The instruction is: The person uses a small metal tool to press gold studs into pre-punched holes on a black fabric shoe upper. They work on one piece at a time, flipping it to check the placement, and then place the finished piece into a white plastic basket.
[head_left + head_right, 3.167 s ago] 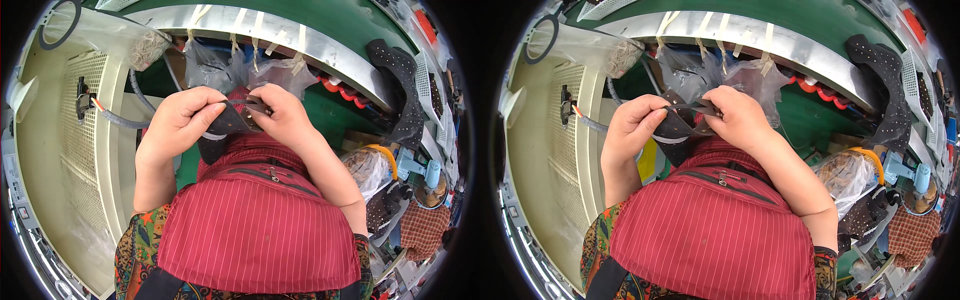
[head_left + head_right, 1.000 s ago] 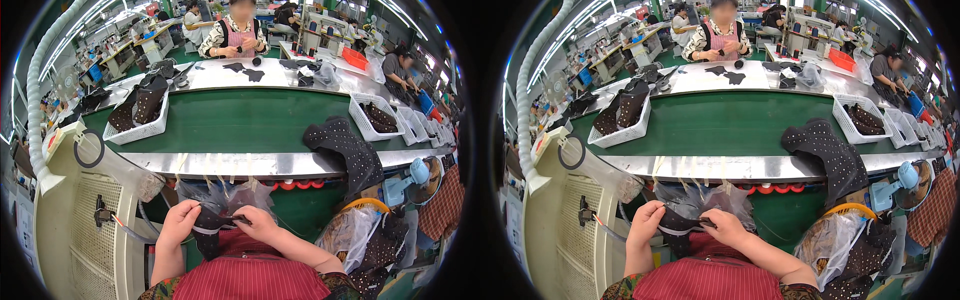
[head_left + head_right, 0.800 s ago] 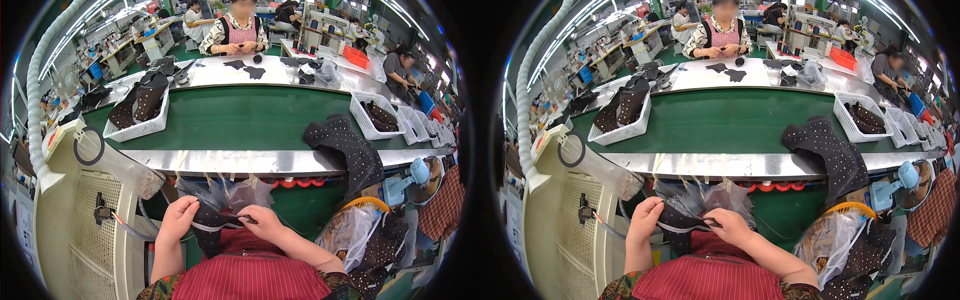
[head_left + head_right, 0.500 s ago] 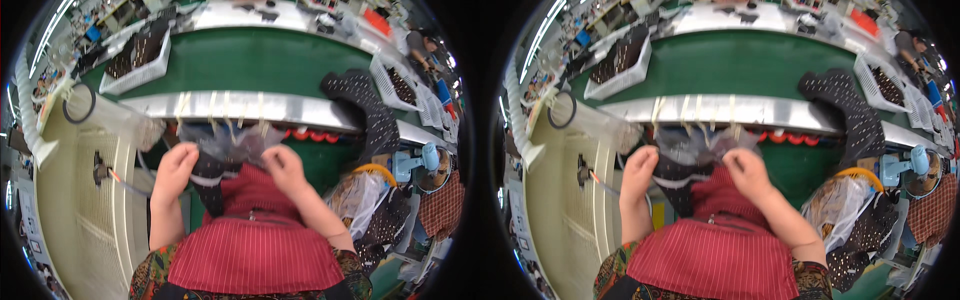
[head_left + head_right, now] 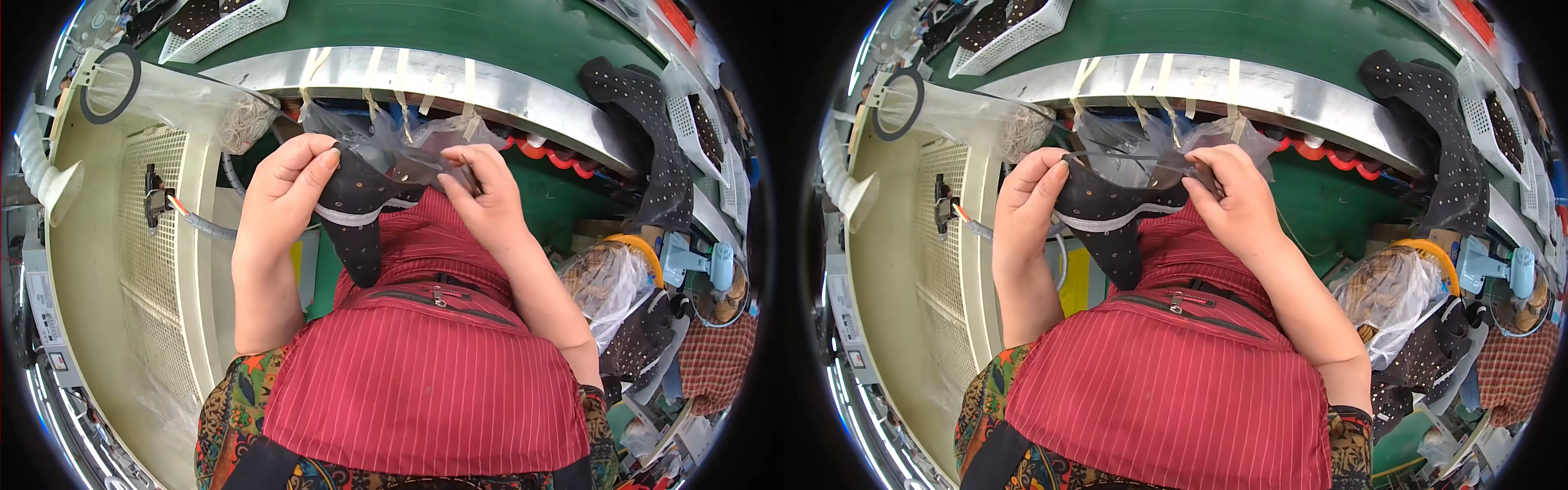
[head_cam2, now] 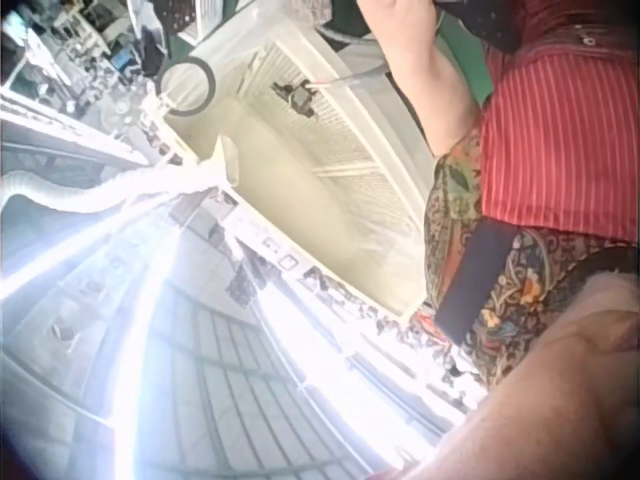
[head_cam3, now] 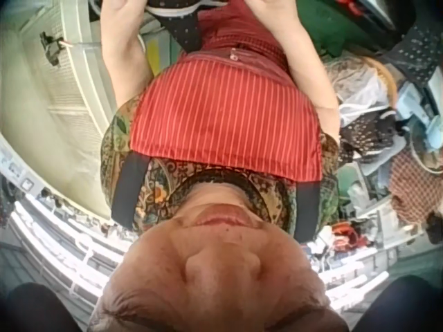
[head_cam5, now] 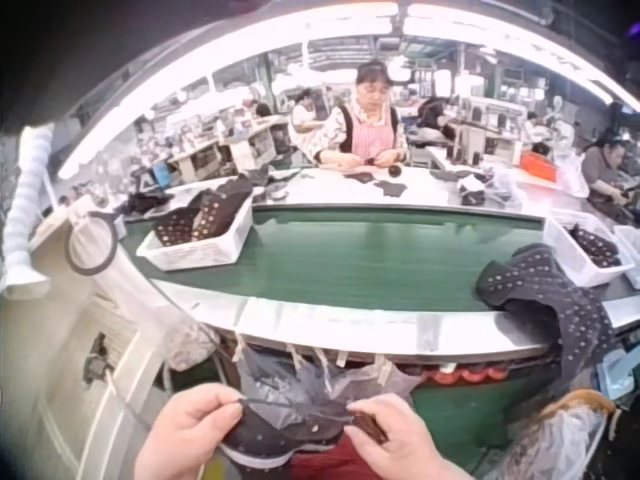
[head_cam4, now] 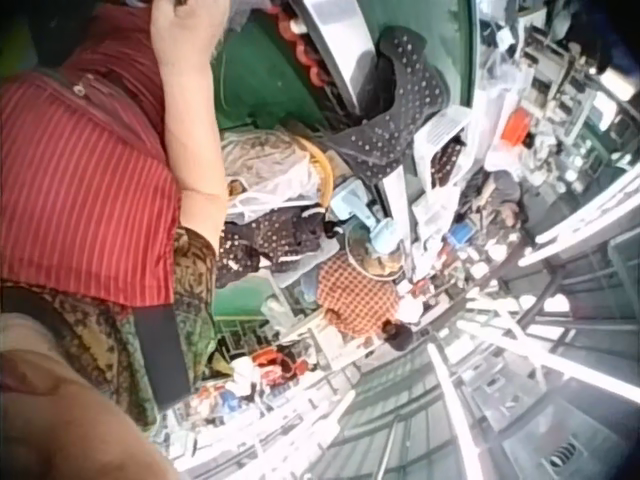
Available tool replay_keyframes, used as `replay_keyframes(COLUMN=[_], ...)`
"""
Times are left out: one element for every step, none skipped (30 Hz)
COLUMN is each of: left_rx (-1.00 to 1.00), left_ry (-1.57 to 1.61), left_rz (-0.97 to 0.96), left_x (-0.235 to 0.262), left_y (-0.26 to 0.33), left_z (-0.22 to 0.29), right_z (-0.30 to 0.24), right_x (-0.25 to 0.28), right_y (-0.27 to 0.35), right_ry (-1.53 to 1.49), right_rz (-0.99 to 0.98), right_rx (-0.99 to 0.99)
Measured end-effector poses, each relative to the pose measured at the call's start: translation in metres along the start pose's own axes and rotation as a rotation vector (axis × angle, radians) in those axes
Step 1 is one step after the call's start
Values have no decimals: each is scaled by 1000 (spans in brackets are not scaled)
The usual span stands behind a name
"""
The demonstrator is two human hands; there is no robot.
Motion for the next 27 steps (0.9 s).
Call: replay_keyframes(left_rx=[-4, 12, 28, 46, 33, 20, 9, 8, 8, 7, 1, -4, -12, -30, -49, -69, -67, -65, -66, -69, -72, -77, -43, -9, 24, 5, -13], left_ry=[-3, 17, 37, 57, 51, 45, 39, 43, 46, 52, 32, 12, -10, -17, -25, -34, -37, -41, -43, -65, -87, -110, -107, -103, -99, -157, -216], left_rz=[-11, -35, -60, -83, -85, -86, -87, -92, -97, -102, -113, -124, -134, -142, -150, -158, -162, -165, -171, -155, -139, -121, -106, -91, -78, -29, 21], left_x=[0, -1, -3, -4, -6, -8, -10, -10, -11, -12, -12, -12, -12, -13, -14, -15, -16, -17, -18, -17, -15, -11, -7, -1, 5, 11, 16], left_y=[0, 0, 0, 1, 1, 0, 1, 2, 2, 3, 3, 4, 4, 4, 4, 3, 3, 4, 3, 3, 2, 2, 3, 4, 5, 6, 7], left_z=[1, 3, 7, 8, 9, 10, 10, 10, 11, 11, 12, 13, 14, 14, 14, 14, 13, 13, 13, 13, 14, 15, 15, 15, 14, 11, 7], right_z=[0, 0, -1, -2, -4, -5, -6, -7, -7, -8, -8, -8, -8, -8, -8, -7, -7, -6, -5, -3, -1, 1, 3, 16, 25, 35, 51], right_x=[-2, -3, -3, -3, -3, -3, -2, -3, -3, -3, -3, -4, -4, -4, -4, -5, -5, -7, -7, -5, 0, 5, 15, 24, 36, 47, 60], right_y=[-3, -4, -5, -5, -6, -8, -9, -10, -11, -11, -11, -10, -11, -11, -12, -13, -13, -14, -14, -15, -14, -14, -14, -10, -6, 0, 8], right_ry=[39, 32, 25, 17, 31, 45, 59, 52, 44, 39, 29, 19, 9, -1, -11, -22, -8, 6, 22, 14, 6, -2, -71, -112, -147, -183, -172], right_rz=[18, -15, -47, -81, -85, -88, -93, -121, -150, -179, -213, -247, -280, -307, -335, -361, -345, -328, -309, -271, -233, -197, -178, -136, -97, -65, -43], right_rx=[60, 14, -33, -81, -64, -47, -30, -49, -67, -85, -117, -150, -181, -208, -234, -260, -259, -258, -256, -255, -254, -251, -286, -312, -368, -428, -503])
Point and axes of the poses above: each hand's wrist, its own y-axis away from the middle knuckle, its own x-axis out of the back of the hand, z = x × y, the point moved 2 cm from there along -y, towards the middle knuckle, and after that the axes turned 5 degrees about -x, right-handed, at the moved point
